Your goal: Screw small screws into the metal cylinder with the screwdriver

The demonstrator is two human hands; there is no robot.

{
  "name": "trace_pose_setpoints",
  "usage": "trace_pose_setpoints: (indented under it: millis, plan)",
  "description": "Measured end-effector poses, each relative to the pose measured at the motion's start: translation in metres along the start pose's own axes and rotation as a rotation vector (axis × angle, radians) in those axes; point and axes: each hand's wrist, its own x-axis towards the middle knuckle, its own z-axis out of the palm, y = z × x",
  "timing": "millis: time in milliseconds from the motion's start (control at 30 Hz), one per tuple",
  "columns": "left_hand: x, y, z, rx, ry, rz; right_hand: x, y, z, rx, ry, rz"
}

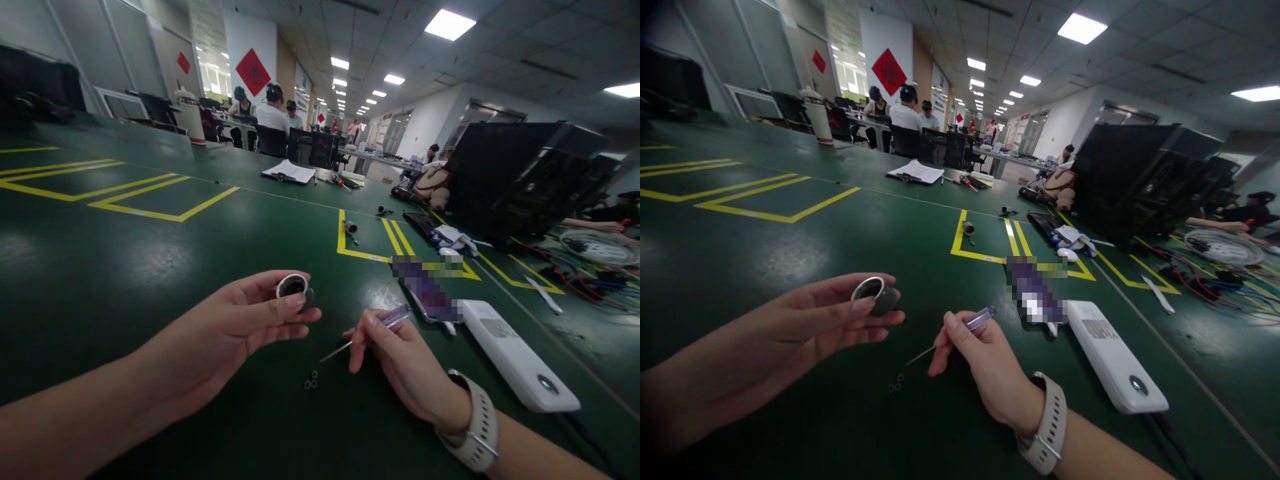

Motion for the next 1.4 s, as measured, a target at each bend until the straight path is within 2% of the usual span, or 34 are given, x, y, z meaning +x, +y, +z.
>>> trace_pose_setpoints:
  millis: [267, 433, 500, 600, 733, 867, 1033, 1100, 1400]
  plan:
    - [0.003, -0.012, -0.012, 0.152, -0.014, -0.018, -0.002, 0.001, 0.000, -0.101, -0.067, 0.000]
    - [0.004, -0.016, -0.013, 0.181, -0.047, -0.008, -0.005, -0.001, 0.002, -0.293, -0.079, -0.042]
    - [0.004, -0.018, -0.013, 0.198, -0.051, -0.007, -0.010, -0.004, 0.003, -0.417, -0.048, -0.129]
    - [0.004, -0.020, -0.012, 0.221, -0.056, 0.006, -0.018, -0.008, 0.008, -0.661, -0.024, -0.352]
    - [0.005, -0.023, -0.011, 0.245, -0.042, 0.019, -0.025, -0.009, 0.012, -0.895, -0.088, -0.534]
    - [0.007, -0.026, -0.009, 0.248, -0.032, 0.001, -0.027, -0.008, 0.013, -0.939, -0.108, -0.654]
    - [0.007, -0.027, -0.005, 0.269, -0.040, 0.007, -0.028, -0.011, 0.014, -0.954, -0.100, -0.902]
    - [0.006, -0.028, -0.003, 0.292, -0.047, 0.023, -0.029, -0.013, 0.017, -1.005, -0.125, -0.922]
    - [0.004, -0.032, 0.000, 0.372, -0.022, 0.163, -0.026, -0.011, 0.023, -1.097, -0.138, -0.844]
